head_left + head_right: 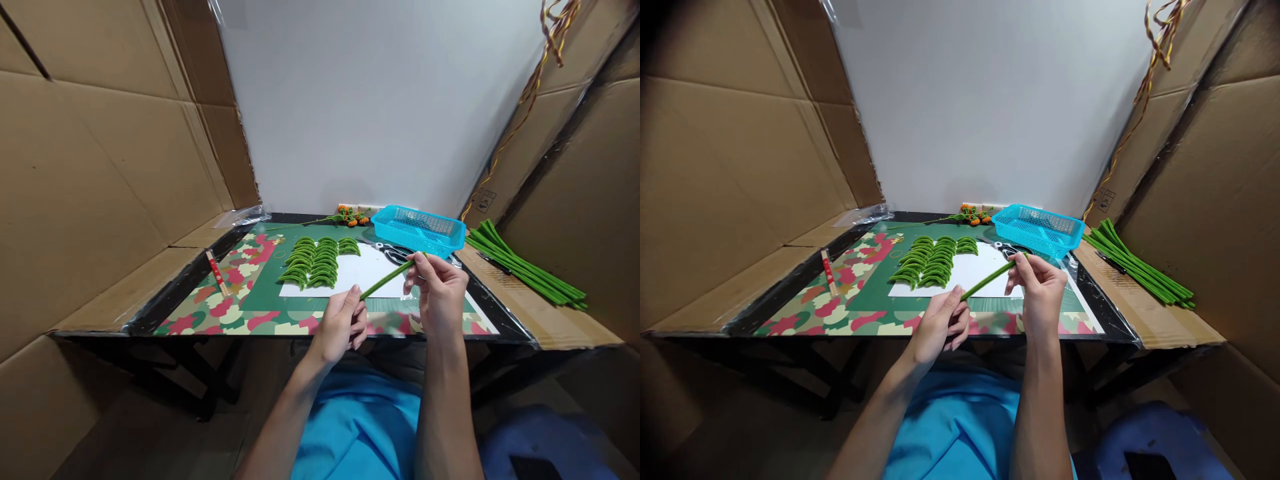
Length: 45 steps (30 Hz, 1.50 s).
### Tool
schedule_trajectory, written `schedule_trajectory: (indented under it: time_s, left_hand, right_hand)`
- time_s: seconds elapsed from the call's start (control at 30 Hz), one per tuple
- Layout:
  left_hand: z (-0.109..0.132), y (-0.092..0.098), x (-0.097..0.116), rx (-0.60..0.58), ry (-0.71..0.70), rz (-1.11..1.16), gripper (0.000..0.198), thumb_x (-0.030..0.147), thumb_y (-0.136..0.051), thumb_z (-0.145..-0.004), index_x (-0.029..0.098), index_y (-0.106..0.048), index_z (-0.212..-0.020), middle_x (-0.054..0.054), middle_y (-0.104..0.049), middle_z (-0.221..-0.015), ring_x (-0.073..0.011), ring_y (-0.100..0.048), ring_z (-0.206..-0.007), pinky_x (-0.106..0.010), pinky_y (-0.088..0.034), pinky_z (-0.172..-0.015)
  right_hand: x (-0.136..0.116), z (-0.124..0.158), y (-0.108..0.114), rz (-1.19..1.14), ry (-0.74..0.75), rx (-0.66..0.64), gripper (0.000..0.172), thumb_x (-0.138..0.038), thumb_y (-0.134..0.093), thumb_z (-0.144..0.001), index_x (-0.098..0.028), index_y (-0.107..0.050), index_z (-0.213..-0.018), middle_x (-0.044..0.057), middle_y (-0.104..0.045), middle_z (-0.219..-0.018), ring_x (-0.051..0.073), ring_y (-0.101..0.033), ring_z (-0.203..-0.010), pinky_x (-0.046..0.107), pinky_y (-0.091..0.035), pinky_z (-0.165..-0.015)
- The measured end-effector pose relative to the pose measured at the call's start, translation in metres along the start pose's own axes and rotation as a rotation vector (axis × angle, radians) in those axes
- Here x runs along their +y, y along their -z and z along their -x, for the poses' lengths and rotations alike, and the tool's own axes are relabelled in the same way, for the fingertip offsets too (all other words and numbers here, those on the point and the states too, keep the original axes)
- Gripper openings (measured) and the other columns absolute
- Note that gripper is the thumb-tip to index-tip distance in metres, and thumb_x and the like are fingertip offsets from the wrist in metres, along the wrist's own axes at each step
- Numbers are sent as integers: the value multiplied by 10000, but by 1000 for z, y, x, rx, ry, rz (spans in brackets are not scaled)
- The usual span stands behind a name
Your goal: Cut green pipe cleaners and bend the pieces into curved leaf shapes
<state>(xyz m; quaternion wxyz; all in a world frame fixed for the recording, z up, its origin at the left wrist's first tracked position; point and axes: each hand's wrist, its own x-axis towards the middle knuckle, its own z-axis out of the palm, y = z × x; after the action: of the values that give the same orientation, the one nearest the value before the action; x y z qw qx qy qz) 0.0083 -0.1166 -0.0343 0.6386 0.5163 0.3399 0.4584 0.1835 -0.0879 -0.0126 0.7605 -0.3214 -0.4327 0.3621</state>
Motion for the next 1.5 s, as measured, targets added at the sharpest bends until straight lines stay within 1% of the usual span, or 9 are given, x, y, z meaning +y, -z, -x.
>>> schedule_trajectory:
  time_s: [0.33, 0.7, 0.87, 1.03, 1.13, 1.23, 1.33, 1.4, 1.5]
  left_hand:
    - [2, 1, 4, -37, -6, 10, 596, 734, -590, -929, 235, -354, -704, 111, -325, -471, -52, -323, -340, -179, -243, -362]
    - [-1, 1, -4, -40, -32, 32, 639, 764, -606, -904, 229, -352, -665, 112, -304, -463, -36, -242, -353, -166, -256, -341]
    - [0, 2, -3, -42, -11, 37, 625, 783, -566, -915, 208, -447, -700, 109, -325, -460, -47, -275, -347, -171, -292, -337]
    - [0, 3, -4, -87, -44, -24, 528, 708, -628, -926, 183, -577, -907, 102, -423, -464, -69, -374, -345, -166, -314, -352]
    - [-1, 4, -2, -44, -60, -39, 514, 686, -614, -940, 187, -569, -830, 91, -414, -472, -89, -431, -359, -177, -310, -350]
    - [3, 8, 5, 59, -108, -113, 525, 636, -554, -992, 190, -543, -714, 74, -385, -487, -100, -454, -400, -199, -352, -394]
    - [12, 14, 16, 57, -251, -401, 454, 505, -596, -1015, 168, -632, -712, -13, -570, -713, -127, -593, -664, -220, -483, -602]
    - [17, 17, 22, 33, -367, -528, 386, 421, -648, -995, 165, -664, -707, -74, -653, -987, -171, -644, -923, -242, -517, -770]
    - [18, 21, 27, 37, -453, -478, 370, 341, -672, -969, 164, -636, -646, -93, -716, -1063, -211, -668, -1023, -278, -507, -888]
  right_hand:
    - [0, 0, 1, -50, -26, 10, 215, -363, -859, -824, -152, -814, -816, -5, -648, -619, 95, -556, -459, 224, -464, -392]
    - [1, -1, 2, -37, -22, 11, 226, -372, -848, -830, -150, -806, -812, -9, -650, -602, 94, -542, -422, 220, -447, -358]
    - [0, -2, 6, -7, 20, 29, 226, -354, -855, -831, -135, -807, -802, 7, -691, -615, 121, -591, -415, 252, -515, -376]
    - [1, -4, 14, 26, -30, 13, 271, -390, -868, -825, -127, -803, -821, 23, -711, -613, 147, -648, -443, 252, -561, -405]
    - [1, -4, 23, 61, -89, -70, 302, -423, -876, -816, -133, -792, -811, 38, -727, -618, 158, -669, -454, 257, -584, -435]
    - [-4, -2, 37, 162, -160, -259, 354, -483, -839, -849, -141, -780, -780, 60, -749, -657, 176, -697, -496, 287, -618, -495]
    - [-12, -9, 52, 341, -167, -401, 409, -557, -773, -889, -151, -798, -849, 86, -784, -769, 218, -750, -637, 351, -660, -623]
    - [-15, -23, 58, 523, -93, -416, 442, -586, -707, -930, -158, -800, -868, 90, -788, -813, 237, -760, -723, 366, -651, -695]
    - [-9, -58, 57, 912, 61, -482, 405, -504, -609, -1008, -167, -798, -887, 94, -798, -888, 251, -758, -839, 353, -604, -791]
